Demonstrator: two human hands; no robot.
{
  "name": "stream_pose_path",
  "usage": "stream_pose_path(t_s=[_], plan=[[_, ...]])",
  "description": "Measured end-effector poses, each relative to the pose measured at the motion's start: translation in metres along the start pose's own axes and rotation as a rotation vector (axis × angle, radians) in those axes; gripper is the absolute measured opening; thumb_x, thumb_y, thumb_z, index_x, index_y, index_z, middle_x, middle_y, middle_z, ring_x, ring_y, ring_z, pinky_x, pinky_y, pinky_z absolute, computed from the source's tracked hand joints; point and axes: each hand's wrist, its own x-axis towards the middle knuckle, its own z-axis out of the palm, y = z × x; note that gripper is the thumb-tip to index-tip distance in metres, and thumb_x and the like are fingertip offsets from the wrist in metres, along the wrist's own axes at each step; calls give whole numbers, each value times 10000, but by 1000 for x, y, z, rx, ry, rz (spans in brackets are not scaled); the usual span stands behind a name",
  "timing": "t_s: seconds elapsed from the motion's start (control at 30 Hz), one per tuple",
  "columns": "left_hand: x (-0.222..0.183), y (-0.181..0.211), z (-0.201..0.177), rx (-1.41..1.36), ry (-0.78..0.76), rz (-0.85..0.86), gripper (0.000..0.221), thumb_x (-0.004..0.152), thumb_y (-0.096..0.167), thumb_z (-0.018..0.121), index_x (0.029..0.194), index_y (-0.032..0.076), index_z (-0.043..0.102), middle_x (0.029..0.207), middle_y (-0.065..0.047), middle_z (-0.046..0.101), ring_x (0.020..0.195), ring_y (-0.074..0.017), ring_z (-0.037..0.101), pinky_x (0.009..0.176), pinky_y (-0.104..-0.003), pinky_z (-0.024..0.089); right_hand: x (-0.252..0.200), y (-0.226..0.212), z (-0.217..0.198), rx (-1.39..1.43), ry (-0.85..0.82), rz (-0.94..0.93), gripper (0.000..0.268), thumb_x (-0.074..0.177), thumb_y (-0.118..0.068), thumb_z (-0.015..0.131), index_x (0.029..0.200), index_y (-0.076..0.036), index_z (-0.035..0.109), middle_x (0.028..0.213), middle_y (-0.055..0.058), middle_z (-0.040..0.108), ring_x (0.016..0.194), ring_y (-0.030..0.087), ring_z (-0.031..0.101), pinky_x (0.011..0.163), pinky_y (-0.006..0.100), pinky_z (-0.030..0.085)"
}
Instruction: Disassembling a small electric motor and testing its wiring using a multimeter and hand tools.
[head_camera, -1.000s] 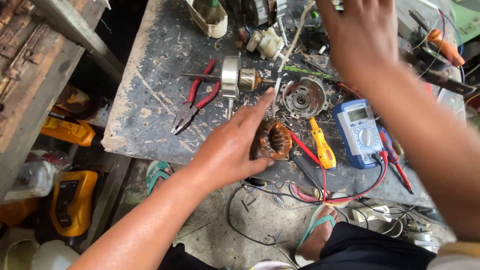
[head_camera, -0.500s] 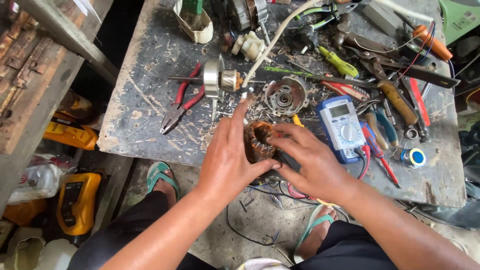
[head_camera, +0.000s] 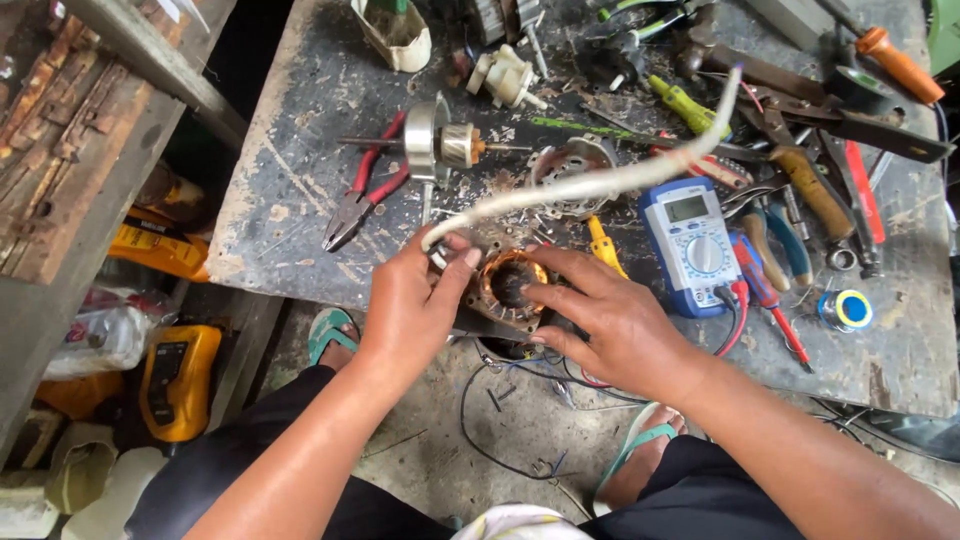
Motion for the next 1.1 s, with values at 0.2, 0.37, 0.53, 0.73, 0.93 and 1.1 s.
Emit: stream_pose_path(t_s=[0.2, 0.37, 0.53, 0.73, 0.93, 1.1], plan=[[12, -9, -21, -279, -305, -69, 340, 928, 56, 693, 1267, 45, 682, 887, -227, 734, 842, -227, 738, 762, -383, 662, 3, 6, -7, 30, -27, -15, 390, 807, -149, 816, 1185, -102, 729, 1411, 156, 627, 1257, 425, 621, 950, 520, 556], [11, -7, -23, -388, -347, -168, 288, 964, 70, 629, 1232, -30, 658, 918, -240, 763, 832, -230, 755, 742, -338, 670, 2, 11, -10, 144, -49, 70, 357, 792, -80, 796, 1147, -77, 762, 1348, 204, 672, 1219, 436, 645, 961, 526, 556], [10, -16, -13, -486, -320, -268, 224, 993, 119, 591, 1096, -66, 665, 846, -241, 740, 632, -239, 745, 575, -315, 654, 11, 5, -14, 196, -60, 46, 369, 804, -59, 783, 1168, -118, 759, 1430, 190, 634, 1292, 442, 598, 996, 561, 517], [13, -27, 2, -609, -276, -336, 235, 1026, 143, 541, 1052, -61, 656, 823, -219, 705, 501, -234, 709, 430, -285, 615, 10, 5, -12, 207, -69, 105, 371, 757, -21, 801, 1123, -74, 776, 1432, 207, 636, 1300, 427, 598, 1030, 545, 504], [13, -29, 10, -628, -263, -441, 324, 1054, 197, 488, 999, -77, 651, 850, -204, 677, 411, -211, 650, 350, -273, 534, 11, -1, -12, 232, -71, 144, 361, 738, 13, 802, 1095, -39, 770, 1448, 220, 621, 1317, 415, 594, 1049, 550, 487], [15, -27, 13, -645, -259, -487, 331, 1053, 211, 496, 953, -67, 645, 825, -189, 663, 379, -197, 628, 303, -254, 467, 11, -2, -9, 226, -49, 145, 381, 725, 32, 798, 1099, -29, 754, 1455, 222, 615, 1334, 424, 577, 1063, 556, 474]])
